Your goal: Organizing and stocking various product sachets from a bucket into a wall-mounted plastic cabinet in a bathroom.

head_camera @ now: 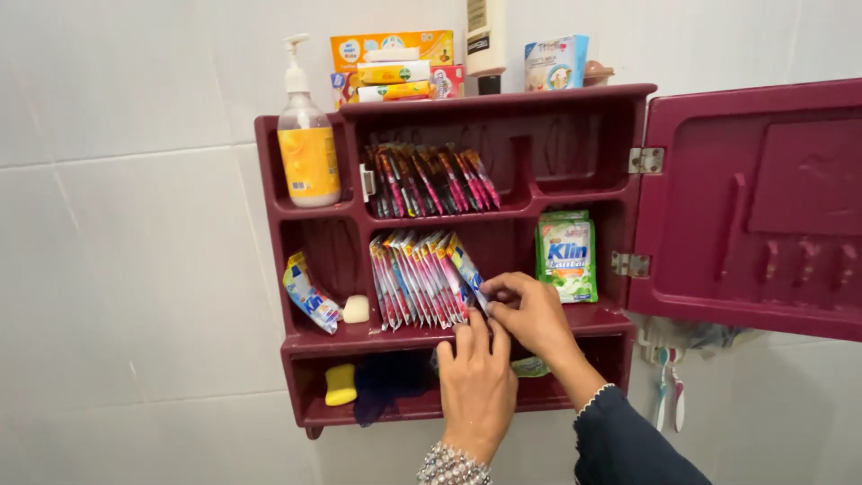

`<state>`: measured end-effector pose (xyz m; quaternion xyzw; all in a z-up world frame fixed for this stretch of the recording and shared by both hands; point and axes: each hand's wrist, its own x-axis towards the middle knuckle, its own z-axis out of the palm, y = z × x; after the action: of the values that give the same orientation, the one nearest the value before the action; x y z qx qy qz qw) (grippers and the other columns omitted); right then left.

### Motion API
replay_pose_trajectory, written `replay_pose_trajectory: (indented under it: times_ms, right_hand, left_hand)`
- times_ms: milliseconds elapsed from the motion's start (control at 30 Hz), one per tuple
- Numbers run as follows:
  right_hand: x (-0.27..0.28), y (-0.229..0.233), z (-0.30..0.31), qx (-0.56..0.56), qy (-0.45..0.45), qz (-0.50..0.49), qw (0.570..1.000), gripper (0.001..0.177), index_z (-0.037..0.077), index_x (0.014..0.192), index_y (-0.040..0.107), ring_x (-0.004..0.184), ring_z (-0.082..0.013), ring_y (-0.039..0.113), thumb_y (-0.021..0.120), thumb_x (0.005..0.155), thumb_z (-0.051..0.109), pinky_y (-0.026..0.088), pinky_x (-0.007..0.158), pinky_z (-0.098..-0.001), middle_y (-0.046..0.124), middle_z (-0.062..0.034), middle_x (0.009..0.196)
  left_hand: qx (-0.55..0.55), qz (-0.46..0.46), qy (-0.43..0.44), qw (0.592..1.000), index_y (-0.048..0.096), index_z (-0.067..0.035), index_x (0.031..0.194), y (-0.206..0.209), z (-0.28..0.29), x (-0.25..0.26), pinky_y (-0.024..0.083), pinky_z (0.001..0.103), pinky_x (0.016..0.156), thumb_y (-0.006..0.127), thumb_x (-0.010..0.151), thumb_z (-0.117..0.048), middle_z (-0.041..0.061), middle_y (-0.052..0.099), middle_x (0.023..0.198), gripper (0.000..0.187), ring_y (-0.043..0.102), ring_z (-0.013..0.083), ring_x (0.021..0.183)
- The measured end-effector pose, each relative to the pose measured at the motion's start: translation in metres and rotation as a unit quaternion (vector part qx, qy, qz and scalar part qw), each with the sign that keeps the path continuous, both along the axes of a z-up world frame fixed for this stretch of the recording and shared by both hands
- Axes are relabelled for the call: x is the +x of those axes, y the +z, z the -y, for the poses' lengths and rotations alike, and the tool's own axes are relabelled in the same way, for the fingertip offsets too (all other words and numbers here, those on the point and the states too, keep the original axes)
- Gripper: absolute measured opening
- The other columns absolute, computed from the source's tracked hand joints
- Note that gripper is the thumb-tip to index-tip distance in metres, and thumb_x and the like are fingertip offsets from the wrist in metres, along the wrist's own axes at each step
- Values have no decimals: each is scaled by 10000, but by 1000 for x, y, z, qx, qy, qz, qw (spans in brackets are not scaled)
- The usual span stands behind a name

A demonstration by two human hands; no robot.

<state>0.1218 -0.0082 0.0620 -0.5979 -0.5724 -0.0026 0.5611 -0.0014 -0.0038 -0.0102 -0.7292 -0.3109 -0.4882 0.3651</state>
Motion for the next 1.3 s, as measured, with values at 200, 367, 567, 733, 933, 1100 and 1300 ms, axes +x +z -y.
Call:
replay_pose_trajectory:
  times_ms: [200, 367, 567, 733, 933, 1100, 1300]
  right_hand:
    - [-1, 8, 2, -60, 15, -7, 998, 216, 173, 1001, 797, 939, -101, 761, 793, 791, 124, 611, 918, -237, 818, 35, 990]
    - [-6, 13, 1, -56, 40, -23, 997, 195, 152, 951, 801, 875, -86, 780, 819, 758, 143, 609, 877, -217, 827, 29, 914]
    - [-5, 16, -1, -80, 36, -25, 996, 196, 161, 958, 797, 899, -109, 767, 846, 768, 157, 608, 871, -257, 821, 15, 933]
    - [7, 17, -17, -99, 43, -23, 994, 153, 154, 925, 805, 852, -88, 759, 859, 783, 136, 595, 843, -251, 820, 24, 889]
    - [5, 18, -21, -100, 21, 10, 995, 132, 189, 873, 810, 804, -60, 751, 852, 753, 221, 567, 810, -231, 814, 61, 833]
    - [2, 16, -4, -94, 12, 36, 995, 101, 196, 918, 803, 853, -87, 755, 735, 844, 198, 559, 818, -259, 818, 56, 883]
    - [6, -14, 59, 92, 16, 68, 993, 149, 103, 994, 771, 926, -153, 745, 668, 894, 143, 580, 848, -286, 782, -29, 1033]
  left_hand:
    - [-16, -9, 1, 1000, 605, -34, 1291, -6, -1, 0, 449, 446, 828, 665, 785, -244, 204, 579, 1380, 551, 558, 353, 1123]
    - [-11, 9, -48, 999, 604, 4, 1277, -6, 3, -5, 468, 465, 824, 632, 837, -200, 213, 567, 1344, 486, 582, 405, 1115]
    - [11, -34, -7, 999, 617, -40, 1272, -4, 6, -9, 453, 468, 787, 677, 770, -258, 191, 589, 1358, 550, 589, 417, 1128]
    - [3, -58, 16, 998, 638, -116, 1205, 5, 9, -7, 440, 445, 706, 705, 753, -231, 130, 621, 1351, 472, 587, 394, 1015]
    - [-40, -96, 70, 992, 613, -148, 1241, 7, 3, 1, 407, 432, 689, 730, 730, -312, 169, 621, 1137, 549, 510, 308, 928]
    - [-36, -84, 80, 993, 654, -167, 1215, 6, 2, 6, 408, 439, 702, 660, 773, -269, 202, 631, 1287, 453, 521, 310, 957]
    - [4, -46, 54, 997, 642, -146, 1191, 6, -1, 7, 425, 473, 708, 617, 755, -257, 208, 653, 1269, 451, 561, 332, 958]
